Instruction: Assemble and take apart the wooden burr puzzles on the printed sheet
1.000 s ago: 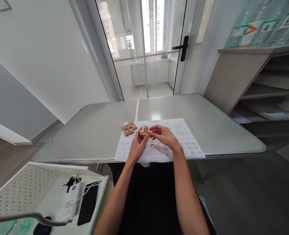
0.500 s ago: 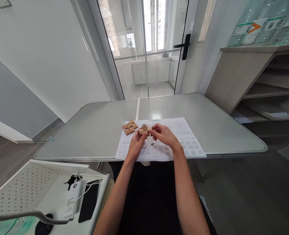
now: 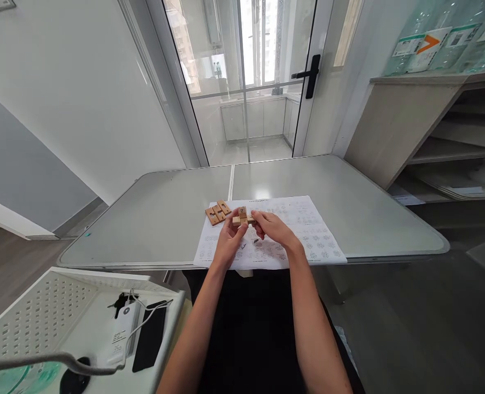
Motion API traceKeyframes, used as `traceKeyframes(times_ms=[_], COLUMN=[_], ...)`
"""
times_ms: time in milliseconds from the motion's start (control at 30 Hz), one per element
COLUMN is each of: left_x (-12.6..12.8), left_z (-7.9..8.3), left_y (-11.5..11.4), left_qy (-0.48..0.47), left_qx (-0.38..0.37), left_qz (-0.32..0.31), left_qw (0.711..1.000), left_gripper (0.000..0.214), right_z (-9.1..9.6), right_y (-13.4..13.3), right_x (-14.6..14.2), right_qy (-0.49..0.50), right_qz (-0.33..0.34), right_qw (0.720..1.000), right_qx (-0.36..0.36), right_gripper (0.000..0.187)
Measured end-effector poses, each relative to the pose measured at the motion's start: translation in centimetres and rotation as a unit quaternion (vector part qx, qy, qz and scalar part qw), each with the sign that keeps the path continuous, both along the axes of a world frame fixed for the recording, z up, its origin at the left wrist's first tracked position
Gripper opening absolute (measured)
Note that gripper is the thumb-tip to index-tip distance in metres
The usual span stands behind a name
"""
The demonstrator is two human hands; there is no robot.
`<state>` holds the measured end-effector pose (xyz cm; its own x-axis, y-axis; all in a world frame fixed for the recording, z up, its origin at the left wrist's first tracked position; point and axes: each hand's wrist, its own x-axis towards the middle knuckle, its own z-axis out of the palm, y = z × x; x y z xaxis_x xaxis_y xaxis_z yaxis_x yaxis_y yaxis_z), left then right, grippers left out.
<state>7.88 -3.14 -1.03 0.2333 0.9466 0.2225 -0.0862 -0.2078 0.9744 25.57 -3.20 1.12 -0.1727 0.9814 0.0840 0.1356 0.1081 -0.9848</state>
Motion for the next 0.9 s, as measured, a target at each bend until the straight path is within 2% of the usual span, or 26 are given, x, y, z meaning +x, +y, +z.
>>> traceKeyframes(times_ms=[133, 267, 433, 567, 900], left_x=[0.1, 0.3, 0.5, 0.5, 0.7], left_z=[0.0, 0.0, 0.2, 0.3, 0.3], left_y=[0.0, -0.1, -0.4, -0.5, -0.8], left_qy=[-0.009, -0.001, 0.053, 0.073, 0.097], left_qx=[0.010, 0.021, 0.090, 0.100, 0.122], left_qz=[-0.005, -0.019, 0.000, 0.010, 0.032], left_qw=[1.000, 1.000, 0.995, 0.992, 0.987], left_gripper=[0.065, 0.066, 0.064, 0.068, 0.061], right_z=[-0.1, 0.3, 1.0, 1.0, 0.7], right_y=[0.0, -0.3, -0.9, -0.9, -0.6], right_x=[0.2, -0.1, -0.4, -0.1, 0.2], right_qy=[0.018, 0.052, 0.098, 0.108, 0.115], right_qz=[0.013, -0.016, 0.008, -0.004, 0.000], right_qw=[1.000, 0.997, 0.992, 0.991, 0.989], right_qx=[-0.014, -0.056, -0.080, -0.084, -0.089], right_gripper=[0.055, 0.052, 0.050, 0.049, 0.045])
